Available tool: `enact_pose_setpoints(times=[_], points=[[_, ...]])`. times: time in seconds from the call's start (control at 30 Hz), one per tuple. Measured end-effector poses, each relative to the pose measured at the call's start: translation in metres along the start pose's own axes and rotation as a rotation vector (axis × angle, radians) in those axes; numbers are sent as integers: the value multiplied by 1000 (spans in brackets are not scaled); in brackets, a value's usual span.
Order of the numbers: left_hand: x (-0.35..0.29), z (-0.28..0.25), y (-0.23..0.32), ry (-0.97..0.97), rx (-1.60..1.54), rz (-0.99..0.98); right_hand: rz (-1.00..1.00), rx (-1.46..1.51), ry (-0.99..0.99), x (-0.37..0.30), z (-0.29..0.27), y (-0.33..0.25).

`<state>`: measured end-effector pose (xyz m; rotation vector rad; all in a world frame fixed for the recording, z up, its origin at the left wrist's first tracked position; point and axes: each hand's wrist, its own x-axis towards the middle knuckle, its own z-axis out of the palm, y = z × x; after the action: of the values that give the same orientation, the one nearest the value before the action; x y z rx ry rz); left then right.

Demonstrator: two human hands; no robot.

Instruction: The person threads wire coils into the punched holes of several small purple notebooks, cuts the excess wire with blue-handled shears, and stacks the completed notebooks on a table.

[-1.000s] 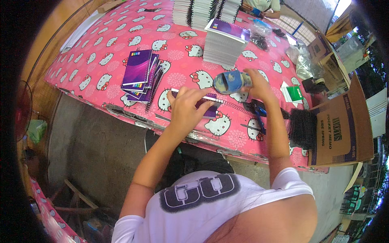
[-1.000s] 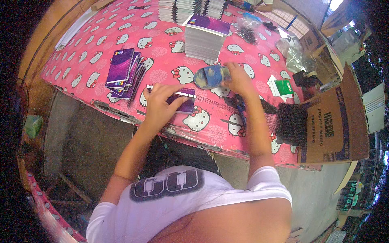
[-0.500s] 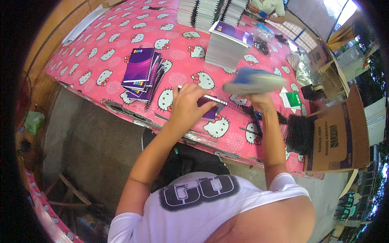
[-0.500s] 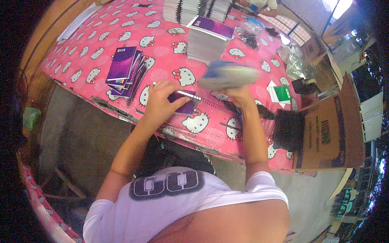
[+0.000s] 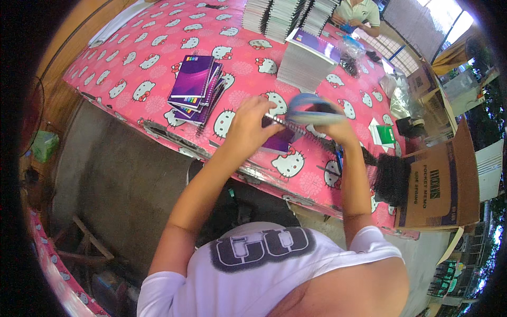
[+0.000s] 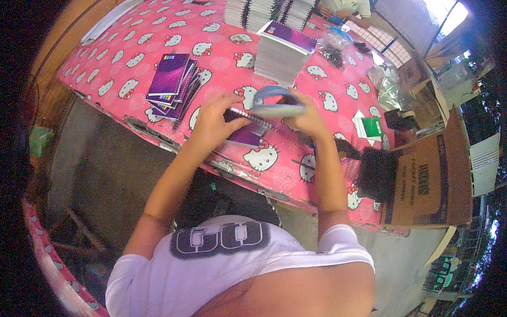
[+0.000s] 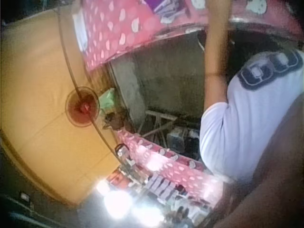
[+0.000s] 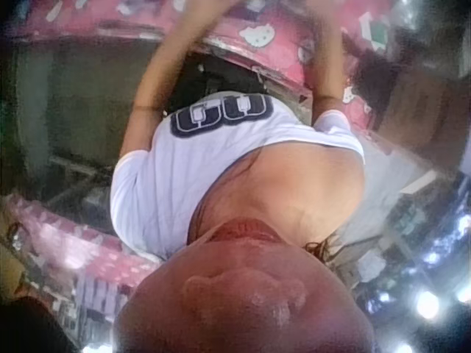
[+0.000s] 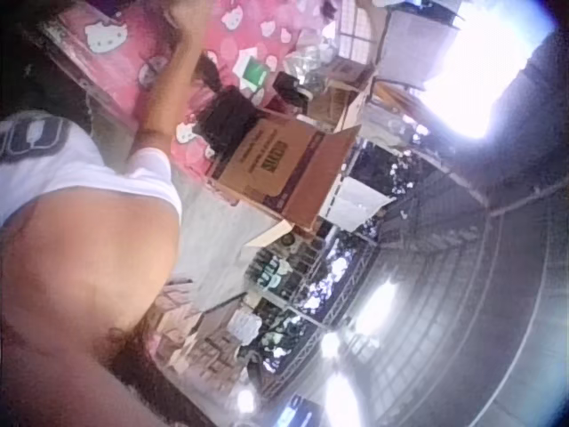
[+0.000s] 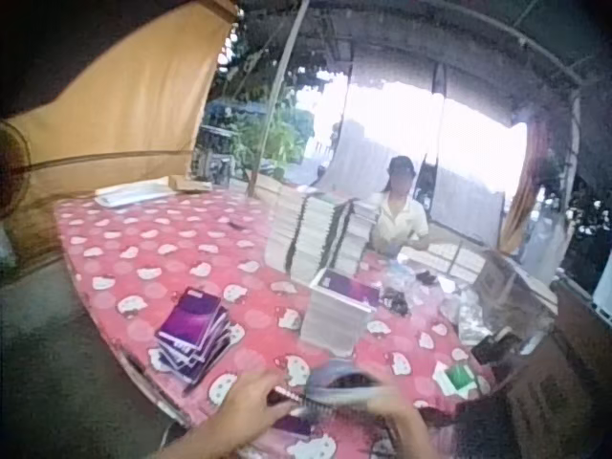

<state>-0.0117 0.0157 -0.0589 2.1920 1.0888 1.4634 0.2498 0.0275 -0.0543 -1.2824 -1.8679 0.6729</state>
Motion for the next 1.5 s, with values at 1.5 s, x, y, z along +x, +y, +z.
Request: enact_pose_setpoints(times=[1.5], points=[[-36,2,16,198,-265,-116,-102,-178,64,-75,50,-109]])
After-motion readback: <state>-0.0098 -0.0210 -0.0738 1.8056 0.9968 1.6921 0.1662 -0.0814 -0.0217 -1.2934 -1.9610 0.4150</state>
